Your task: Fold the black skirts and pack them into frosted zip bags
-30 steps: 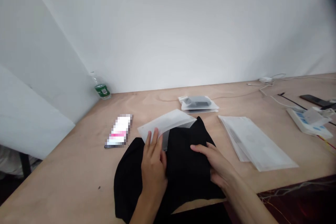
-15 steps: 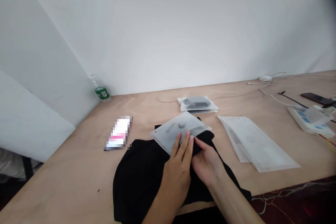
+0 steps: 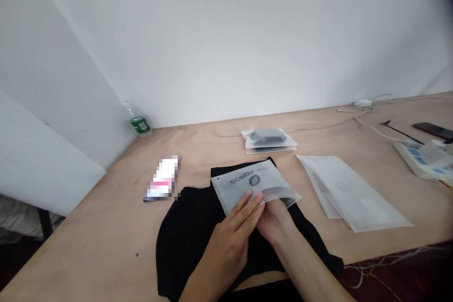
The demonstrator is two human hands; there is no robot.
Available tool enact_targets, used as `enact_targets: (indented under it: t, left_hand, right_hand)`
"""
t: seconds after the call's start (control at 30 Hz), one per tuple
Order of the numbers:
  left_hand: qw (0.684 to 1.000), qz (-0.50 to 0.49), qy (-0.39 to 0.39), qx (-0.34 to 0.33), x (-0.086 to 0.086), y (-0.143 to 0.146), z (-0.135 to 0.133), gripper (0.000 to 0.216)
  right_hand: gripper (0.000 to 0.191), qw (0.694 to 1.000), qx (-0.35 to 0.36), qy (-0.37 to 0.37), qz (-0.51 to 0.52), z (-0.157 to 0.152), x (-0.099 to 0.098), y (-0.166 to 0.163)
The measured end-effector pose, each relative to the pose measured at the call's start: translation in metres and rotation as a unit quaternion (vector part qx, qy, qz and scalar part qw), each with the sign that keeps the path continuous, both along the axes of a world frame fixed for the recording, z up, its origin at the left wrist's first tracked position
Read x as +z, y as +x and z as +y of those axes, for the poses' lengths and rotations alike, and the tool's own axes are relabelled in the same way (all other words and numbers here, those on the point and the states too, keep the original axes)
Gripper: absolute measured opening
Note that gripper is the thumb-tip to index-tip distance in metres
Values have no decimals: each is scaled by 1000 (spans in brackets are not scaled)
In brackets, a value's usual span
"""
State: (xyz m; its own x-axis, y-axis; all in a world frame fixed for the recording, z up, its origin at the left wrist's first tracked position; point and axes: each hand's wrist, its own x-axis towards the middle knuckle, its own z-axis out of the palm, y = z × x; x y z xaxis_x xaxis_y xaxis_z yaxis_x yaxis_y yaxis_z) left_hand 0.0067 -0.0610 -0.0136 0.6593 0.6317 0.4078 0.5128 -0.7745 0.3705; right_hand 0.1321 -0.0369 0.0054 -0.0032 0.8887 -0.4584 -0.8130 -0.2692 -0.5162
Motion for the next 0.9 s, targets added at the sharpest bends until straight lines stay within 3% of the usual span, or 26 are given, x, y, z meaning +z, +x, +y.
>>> enact_targets:
  t: [0.17, 0.3, 0.43, 0.53, 0.63, 0.7, 0.73, 0.8, 0.9]
  left_hand:
    - [993, 62, 86, 60, -9, -16, -10, 57]
    - [981, -2, 145, 132, -12, -13, -14, 25]
    - [980, -30, 123, 156, -12, -5, -9, 17]
    - [981, 19, 123, 146, -13, -3, -5, 21]
    - [979, 50, 131, 147, -16, -5, -4, 25]
    - [977, 60, 138, 150, -19, -6, -5, 25]
    - [976, 63, 140, 152, -20, -8, -5, 25]
    - [976, 68, 136, 154, -22, -11, -5, 23]
    - [978, 75, 110, 161, -22, -21, -7, 19]
  right_hand:
    - [15, 999, 30, 3, 30, -12, -13, -2]
    - [13, 997, 73, -1, 29, -45, -22, 12]
    - [26, 966, 179, 34, -185, -74, -11, 40]
    - [27, 880, 131, 146, -433, -65, 2, 48]
    - [32, 715, 68, 239, -653, -35, 3, 38]
    - [39, 609, 92, 237, -751, -15, -6, 25]
    - [44, 573, 114, 221, -781, -8, -12, 19]
    - [54, 527, 153, 193, -814, -1, -26, 9]
    - [68, 492, 165, 182, -835, -3, -41, 4]
